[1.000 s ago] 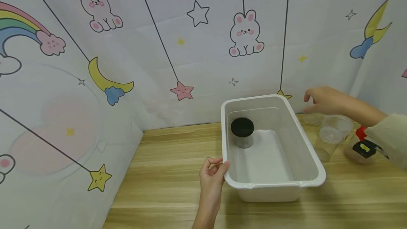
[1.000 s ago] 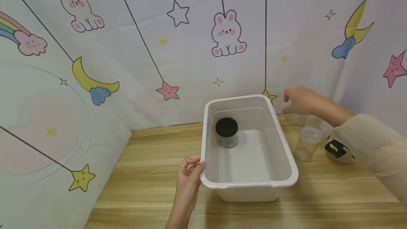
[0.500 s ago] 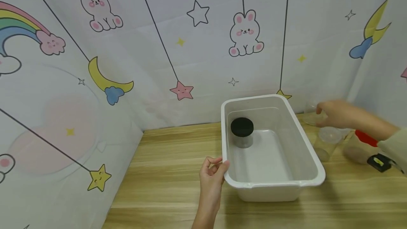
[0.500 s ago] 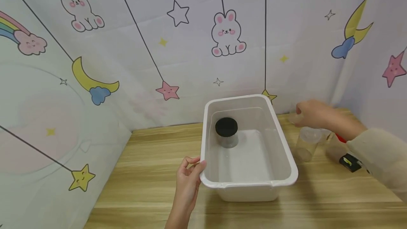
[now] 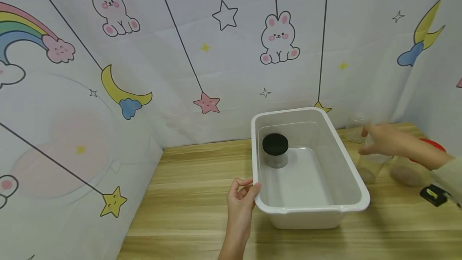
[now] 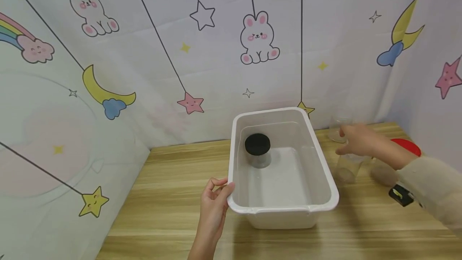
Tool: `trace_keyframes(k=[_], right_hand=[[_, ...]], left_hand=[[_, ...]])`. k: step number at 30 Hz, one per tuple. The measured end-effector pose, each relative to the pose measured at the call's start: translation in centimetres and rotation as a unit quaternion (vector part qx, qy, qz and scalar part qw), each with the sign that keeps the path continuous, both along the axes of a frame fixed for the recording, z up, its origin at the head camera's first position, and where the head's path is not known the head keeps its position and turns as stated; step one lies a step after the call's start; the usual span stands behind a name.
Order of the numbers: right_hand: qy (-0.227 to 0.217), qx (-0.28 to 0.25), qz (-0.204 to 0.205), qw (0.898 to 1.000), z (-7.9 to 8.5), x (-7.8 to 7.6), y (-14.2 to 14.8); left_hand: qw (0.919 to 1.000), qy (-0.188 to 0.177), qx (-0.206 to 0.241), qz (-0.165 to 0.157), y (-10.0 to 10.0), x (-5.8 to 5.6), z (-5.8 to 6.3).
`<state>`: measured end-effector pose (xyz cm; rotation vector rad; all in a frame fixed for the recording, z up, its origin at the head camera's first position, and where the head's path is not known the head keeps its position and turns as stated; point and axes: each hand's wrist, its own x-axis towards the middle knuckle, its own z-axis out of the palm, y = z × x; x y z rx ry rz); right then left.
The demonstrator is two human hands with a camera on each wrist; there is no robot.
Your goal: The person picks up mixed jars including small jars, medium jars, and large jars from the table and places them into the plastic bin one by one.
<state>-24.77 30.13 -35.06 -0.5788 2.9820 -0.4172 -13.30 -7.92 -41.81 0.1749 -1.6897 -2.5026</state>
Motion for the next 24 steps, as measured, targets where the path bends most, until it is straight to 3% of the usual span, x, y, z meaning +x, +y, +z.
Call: trace_keyframes(k=[6,24], right_hand=[[-0.015,-0.003,-0.005,1.000,-0.7,0.1,0.2],[0.021,-0.007,-0.007,1.000,-2.3,0.4,0.8]], left_hand=[[1.0000,-0.002,0.001,0.002,0.0,0.0,0.0],[1.0000,-0.008,-0.003,0.003,0.1,0.0,0.1]])
